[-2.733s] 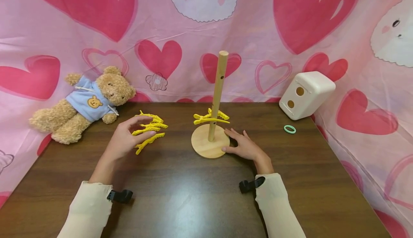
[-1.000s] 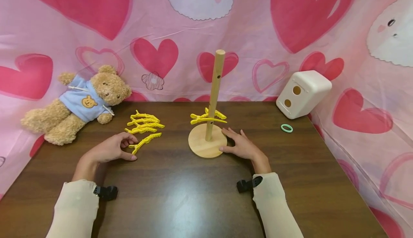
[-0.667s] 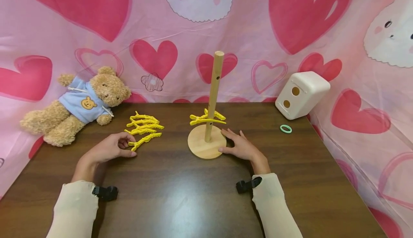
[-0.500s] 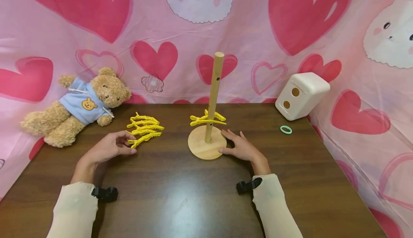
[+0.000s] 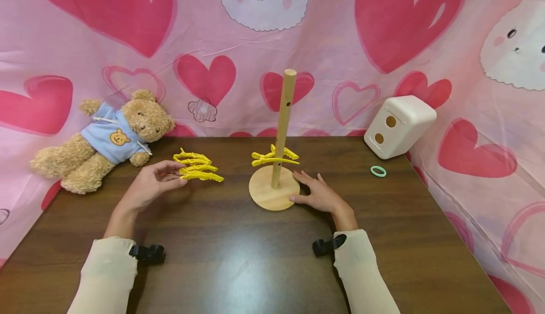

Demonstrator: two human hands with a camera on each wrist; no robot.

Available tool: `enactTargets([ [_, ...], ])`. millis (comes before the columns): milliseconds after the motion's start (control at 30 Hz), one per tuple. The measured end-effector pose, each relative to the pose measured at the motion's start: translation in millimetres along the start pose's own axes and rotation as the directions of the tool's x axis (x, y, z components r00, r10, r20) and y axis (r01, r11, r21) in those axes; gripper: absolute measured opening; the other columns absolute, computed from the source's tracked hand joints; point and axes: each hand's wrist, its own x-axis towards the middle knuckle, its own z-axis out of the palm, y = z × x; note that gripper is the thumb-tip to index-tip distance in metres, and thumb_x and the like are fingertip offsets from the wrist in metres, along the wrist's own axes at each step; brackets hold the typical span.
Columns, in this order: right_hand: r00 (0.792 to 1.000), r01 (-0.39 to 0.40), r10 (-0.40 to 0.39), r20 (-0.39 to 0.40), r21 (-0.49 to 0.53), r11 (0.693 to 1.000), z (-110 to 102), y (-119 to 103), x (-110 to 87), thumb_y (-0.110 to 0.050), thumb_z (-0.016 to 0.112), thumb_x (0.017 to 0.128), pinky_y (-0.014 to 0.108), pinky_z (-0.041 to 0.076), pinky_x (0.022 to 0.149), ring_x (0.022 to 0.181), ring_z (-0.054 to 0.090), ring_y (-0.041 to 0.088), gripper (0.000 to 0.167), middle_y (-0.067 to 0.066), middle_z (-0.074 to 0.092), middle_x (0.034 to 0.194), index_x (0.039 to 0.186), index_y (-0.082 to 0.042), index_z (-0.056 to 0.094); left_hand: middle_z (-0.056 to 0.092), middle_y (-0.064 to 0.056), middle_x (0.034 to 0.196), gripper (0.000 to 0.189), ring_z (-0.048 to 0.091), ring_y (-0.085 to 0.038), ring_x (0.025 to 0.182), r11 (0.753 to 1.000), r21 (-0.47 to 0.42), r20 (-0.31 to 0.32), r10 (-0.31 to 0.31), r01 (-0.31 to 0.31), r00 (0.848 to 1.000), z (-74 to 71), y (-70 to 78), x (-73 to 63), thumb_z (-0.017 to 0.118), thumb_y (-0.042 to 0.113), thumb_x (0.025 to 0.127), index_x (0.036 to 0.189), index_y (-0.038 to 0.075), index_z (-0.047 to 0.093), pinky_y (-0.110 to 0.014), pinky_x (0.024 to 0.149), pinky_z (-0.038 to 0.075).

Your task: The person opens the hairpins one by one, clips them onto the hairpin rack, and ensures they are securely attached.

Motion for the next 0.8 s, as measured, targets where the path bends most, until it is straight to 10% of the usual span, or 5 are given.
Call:
enactTargets([
  [333, 1.0, 0.012, -0.012, -0.001, 0.0, 1.0, 1.0, 1.5, 0.9, -0.038, 0.074, 0.093, 0.055, -0.005, 0.121, 0.152, 0.02, 0.029, 0.079, 0.014, 0.035, 0.16, 0.156, -0.004, 0.038, 0.068, -0.001, 0.105, 0.037, 0.068, -0.003, 0.092, 0.982, -0.089, -0.128, 0.152, -0.164, 0.98, 15.8, 7.7, 3.9, 0.073, -0.008, 0.088, 0.121, -0.017, 0.059, -0.016, 0.082, 0.054],
  [800, 1.0, 0.01, -0.01, 0.002, 0.007, 1.0, -0.9, -1.2, -1.1, -0.039, 0.074, 0.093, 0.056, -0.004, 0.12, 0.152, 0.02, 0.031, 0.08, 0.016, 0.035, 0.16, 0.156, -0.004, 0.038, 0.07, -0.004, 0.101, 0.034, 0.067, -0.004, 0.088, 0.975, -0.032, -0.2, 0.207, -0.218, 0.958, 36.2, 32.3, 8.2, 0.077, -0.007, 0.084, 0.115, -0.015, 0.063, -0.017, 0.08, 0.055],
])
